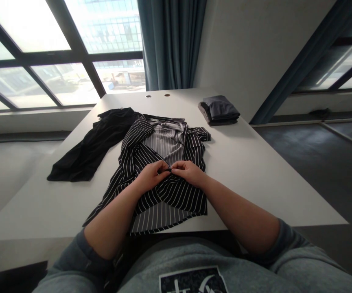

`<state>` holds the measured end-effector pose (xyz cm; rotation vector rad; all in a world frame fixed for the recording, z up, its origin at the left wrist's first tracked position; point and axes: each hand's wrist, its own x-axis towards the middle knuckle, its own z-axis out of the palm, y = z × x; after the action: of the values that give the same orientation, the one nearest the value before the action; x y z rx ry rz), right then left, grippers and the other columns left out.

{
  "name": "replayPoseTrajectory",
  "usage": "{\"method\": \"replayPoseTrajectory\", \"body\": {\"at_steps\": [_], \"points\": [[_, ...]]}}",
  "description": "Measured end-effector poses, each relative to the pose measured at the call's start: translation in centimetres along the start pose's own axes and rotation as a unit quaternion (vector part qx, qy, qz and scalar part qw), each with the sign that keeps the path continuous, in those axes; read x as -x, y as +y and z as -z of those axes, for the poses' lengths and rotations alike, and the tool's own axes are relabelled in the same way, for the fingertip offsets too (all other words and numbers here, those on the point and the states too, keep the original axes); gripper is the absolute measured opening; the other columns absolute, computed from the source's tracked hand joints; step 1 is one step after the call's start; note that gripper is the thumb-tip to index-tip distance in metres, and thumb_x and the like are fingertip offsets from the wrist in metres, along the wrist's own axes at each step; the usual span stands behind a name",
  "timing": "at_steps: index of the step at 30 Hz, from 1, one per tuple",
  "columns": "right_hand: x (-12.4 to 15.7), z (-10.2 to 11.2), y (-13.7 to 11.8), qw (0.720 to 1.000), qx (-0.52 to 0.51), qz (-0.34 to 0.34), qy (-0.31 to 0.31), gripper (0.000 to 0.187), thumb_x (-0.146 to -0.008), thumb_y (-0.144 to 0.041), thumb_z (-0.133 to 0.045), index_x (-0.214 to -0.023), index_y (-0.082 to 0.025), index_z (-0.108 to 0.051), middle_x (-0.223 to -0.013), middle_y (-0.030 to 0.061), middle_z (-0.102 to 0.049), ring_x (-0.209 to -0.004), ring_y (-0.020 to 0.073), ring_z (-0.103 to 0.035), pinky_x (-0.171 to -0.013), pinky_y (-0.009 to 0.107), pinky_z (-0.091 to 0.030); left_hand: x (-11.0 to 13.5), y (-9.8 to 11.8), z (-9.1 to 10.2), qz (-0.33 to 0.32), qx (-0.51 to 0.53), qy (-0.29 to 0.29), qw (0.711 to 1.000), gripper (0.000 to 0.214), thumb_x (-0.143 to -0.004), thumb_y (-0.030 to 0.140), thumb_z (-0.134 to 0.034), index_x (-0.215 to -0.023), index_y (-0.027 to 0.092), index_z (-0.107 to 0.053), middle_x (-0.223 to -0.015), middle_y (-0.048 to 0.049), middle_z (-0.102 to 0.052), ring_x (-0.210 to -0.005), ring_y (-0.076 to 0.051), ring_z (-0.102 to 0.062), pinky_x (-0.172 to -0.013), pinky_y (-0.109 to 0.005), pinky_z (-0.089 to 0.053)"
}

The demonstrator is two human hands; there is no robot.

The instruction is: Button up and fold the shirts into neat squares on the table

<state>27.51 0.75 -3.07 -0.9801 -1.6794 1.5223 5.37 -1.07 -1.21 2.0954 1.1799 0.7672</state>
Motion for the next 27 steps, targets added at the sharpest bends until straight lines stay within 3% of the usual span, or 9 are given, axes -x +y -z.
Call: {"method": "replayPoseTrajectory", "body": {"at_steps": [7, 12, 15, 27], "points": [[0.14, 0.26, -0.43, 0.999, 0.035, 0.024, -0.008, 0.028, -0.083, -0.041, -0.072, -0.096, -0.017, -0.076, -0.093, 0.0037, -0.076, -0.087, 0.0191, -0.069, -0.086, 0.034, -0.053, 0.22, 0.47, 0.25, -0.113, -0.009, 0.014, 0.993, 0.012, -0.1, 0.028, -0.059, -0.102, 0.023, -0.07, -0.104, -0.0061, -0.07, -0.1, -0.02, -0.067, -0.094, -0.034, -0.052], [0.36, 0.28, -0.82, 0.994, 0.095, 0.061, -0.007, 0.024, -0.081, -0.035, -0.072, -0.098, -0.018, -0.077, -0.094, 0.0036, -0.076, -0.089, 0.0198, -0.069, -0.085, 0.033, -0.053, 0.1, 0.55, 0.39, -0.031, -0.004, 0.041, 0.999, 0.006, -0.09, 0.027, -0.073, -0.091, 0.022, -0.071, -0.093, -0.0022, -0.075, -0.087, -0.019, -0.07, -0.083, -0.031, -0.052], [0.49, 0.23, -0.91, 0.988, 0.129, 0.079, -0.005, 0.022, -0.083, -0.035, -0.072, -0.095, -0.018, -0.077, -0.089, 0.0029, -0.075, -0.083, 0.0183, -0.068, -0.079, 0.031, -0.053, 0.02, 0.55, 0.43, 0.008, 0.008, 0.028, 1.0, 0.006, -0.087, 0.027, -0.074, -0.087, 0.021, -0.072, -0.088, -0.0007, -0.076, -0.082, -0.018, -0.07, -0.076, -0.029, -0.051], [0.51, -0.19, -0.37, 0.943, 0.258, 0.207, 0.036, 0.004, -0.086, -0.02, -0.069, -0.087, -0.018, -0.073, -0.083, 0.0026, -0.072, -0.076, 0.0163, -0.065, -0.076, 0.029, -0.049, 0.06, 0.22, 0.29, 0.01, 0.059, -0.036, 0.998, 0.009, -0.089, 0.025, -0.064, -0.092, 0.02, -0.071, -0.089, 0.0001, -0.074, -0.083, -0.017, -0.068, -0.079, -0.028, -0.05]]}}
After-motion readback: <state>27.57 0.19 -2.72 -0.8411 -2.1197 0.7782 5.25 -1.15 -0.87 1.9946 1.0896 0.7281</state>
